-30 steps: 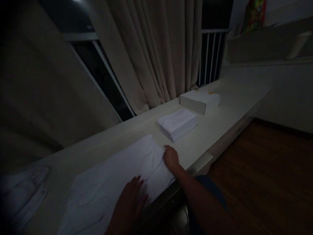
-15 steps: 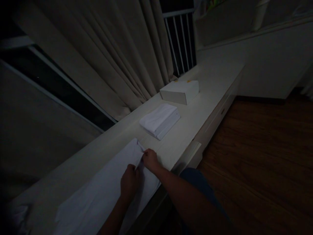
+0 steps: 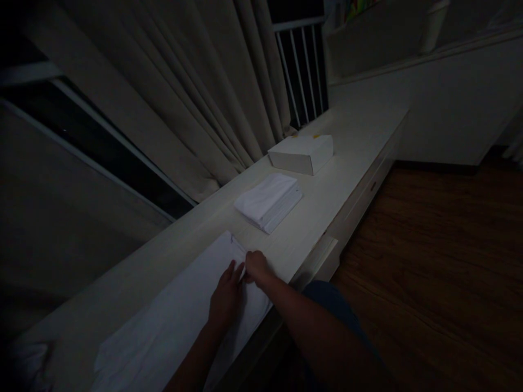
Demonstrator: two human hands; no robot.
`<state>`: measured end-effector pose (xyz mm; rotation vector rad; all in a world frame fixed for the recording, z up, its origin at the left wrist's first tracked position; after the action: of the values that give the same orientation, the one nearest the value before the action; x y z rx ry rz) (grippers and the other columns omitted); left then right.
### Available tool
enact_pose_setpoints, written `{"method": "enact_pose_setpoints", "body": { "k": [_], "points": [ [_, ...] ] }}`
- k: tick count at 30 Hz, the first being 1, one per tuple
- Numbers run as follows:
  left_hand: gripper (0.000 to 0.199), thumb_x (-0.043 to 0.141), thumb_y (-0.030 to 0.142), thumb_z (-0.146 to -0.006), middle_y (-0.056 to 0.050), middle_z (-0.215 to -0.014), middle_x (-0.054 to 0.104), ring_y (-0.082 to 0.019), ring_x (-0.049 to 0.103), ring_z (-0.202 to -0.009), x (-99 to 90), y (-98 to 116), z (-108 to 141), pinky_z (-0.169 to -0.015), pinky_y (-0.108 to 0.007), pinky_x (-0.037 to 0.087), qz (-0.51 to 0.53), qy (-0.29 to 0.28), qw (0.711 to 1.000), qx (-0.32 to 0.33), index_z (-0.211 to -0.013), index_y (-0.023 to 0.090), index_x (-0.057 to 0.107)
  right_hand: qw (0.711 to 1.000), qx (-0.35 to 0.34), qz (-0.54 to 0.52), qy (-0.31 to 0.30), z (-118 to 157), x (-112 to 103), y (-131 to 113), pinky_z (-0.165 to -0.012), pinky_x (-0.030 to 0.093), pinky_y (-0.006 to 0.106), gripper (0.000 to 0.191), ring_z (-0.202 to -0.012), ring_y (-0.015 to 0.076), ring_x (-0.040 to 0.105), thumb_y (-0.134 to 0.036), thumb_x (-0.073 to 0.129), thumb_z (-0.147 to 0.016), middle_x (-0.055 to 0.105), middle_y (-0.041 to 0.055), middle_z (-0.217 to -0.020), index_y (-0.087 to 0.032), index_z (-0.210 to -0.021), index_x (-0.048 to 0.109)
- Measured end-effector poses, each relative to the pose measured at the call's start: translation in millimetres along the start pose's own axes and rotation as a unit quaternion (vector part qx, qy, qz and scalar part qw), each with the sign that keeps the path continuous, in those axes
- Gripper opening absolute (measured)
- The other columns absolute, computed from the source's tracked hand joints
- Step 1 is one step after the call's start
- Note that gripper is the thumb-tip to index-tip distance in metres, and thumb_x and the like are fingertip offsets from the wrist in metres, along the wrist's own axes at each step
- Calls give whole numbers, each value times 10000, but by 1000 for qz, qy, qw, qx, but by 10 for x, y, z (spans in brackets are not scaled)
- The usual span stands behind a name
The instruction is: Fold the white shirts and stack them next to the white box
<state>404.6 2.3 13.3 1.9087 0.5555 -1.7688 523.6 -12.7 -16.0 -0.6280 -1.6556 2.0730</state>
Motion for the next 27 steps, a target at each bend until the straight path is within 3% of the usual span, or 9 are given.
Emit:
{"method": "enact_pose_setpoints", "body": {
  "k": [3, 7, 9, 11, 15, 18, 22, 27],
  "points": [
    [529, 303, 178, -909, -95, -1553, 285, -201, 268, -1423, 57, 15, -15, -1098, -357, 352, -4, 9, 1000, 21, -1434, 193, 361, 999, 40, 19, -19, -21, -65, 70, -437, 473, 239, 457, -430, 171, 615, -490, 417, -950, 662, 91, -595, -103, -855, 640],
    [517, 321, 212, -914, -103, -1531, 331, -196, 302, -1408, 60, 0, 0, -1095, -366, 364, 14, 5, 1000, 4, -1428, 183, 367, 991, 13, 128, 23, 4, -124, 22, -492, 464, 200, 303, -537, 149, 661, -371, 634, -833, 726, 103, -807, -112, -991, 643],
    [497, 312, 232, -919, -77, -1517, 364, -191, 291, -1413, 41, -3, 26, -1107, -368, 354, 28, 10, 1000, -3, -1407, 203, 402, 986, 18, 162, 19, 1, -93, 1, -517, 463, 192, 224, -579, 151, 676, -319, 579, -870, 722, 96, -751, -117, -883, 674],
    [476, 315, 273, -926, -64, -1512, 376, -192, 269, -1423, 24, -4, 56, -1133, -375, 320, 39, 20, 999, -4, -1380, 208, 441, 984, 32, 173, 4, -15, -50, -16, -515, 460, 193, 294, -607, 164, 687, -314, 508, -913, 711, 102, -693, -117, -781, 683],
    [519, 322, 366, -930, -85, -1525, 346, -191, 262, -1426, 32, -52, 70, -1157, -379, 275, 57, 27, 998, -7, -1402, 167, 407, 973, 39, 226, -6, -17, -46, -77, -537, 477, 224, 305, -730, 211, 710, -298, 478, -928, 726, 146, -804, -103, -831, 691],
    [552, 250, 358, -941, -103, -1535, 320, -184, 240, -1433, 45, -135, -6, -1166, -377, 245, 60, 27, 997, -27, -1430, 125, 356, 958, 15, 285, -10, 57, -102, -134, -689, 515, 281, 243, -906, 259, 694, -277, 521, -897, 717, 183, -942, -104, -898, 691],
    [540, 203, 348, -947, -71, -1564, 251, -243, 153, -1456, 141, -152, -184, -1153, -481, 223, 23, -31, 999, -6, -1439, 189, 358, 936, -13, 352, -5, 202, -188, -204, -854, 490, 362, 221, -1059, 291, 637, -241, 528, -876, 678, 210, -1071, -108, -981, 669],
    [519, 248, 400, -943, -60, -1585, 171, -304, 125, -1457, 294, -103, -261, -1093, -598, 237, -38, -95, 995, 21, -1439, 289, 351, 906, -37, 422, 8, 245, -259, -290, -825, 491, 362, 259, -1009, 271, 652, -213, 500, -895, 673, 187, -1055, -123, -1126, 575]
  ]
}}
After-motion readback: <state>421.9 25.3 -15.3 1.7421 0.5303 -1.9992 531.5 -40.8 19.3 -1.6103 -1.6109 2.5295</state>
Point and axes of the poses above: each hand's wrist, its own z-axis away from the middle knuckle, its own x-axis out of the palm, y = z × x, the point moved 6 cm from there along -z, towards the middle knuckle
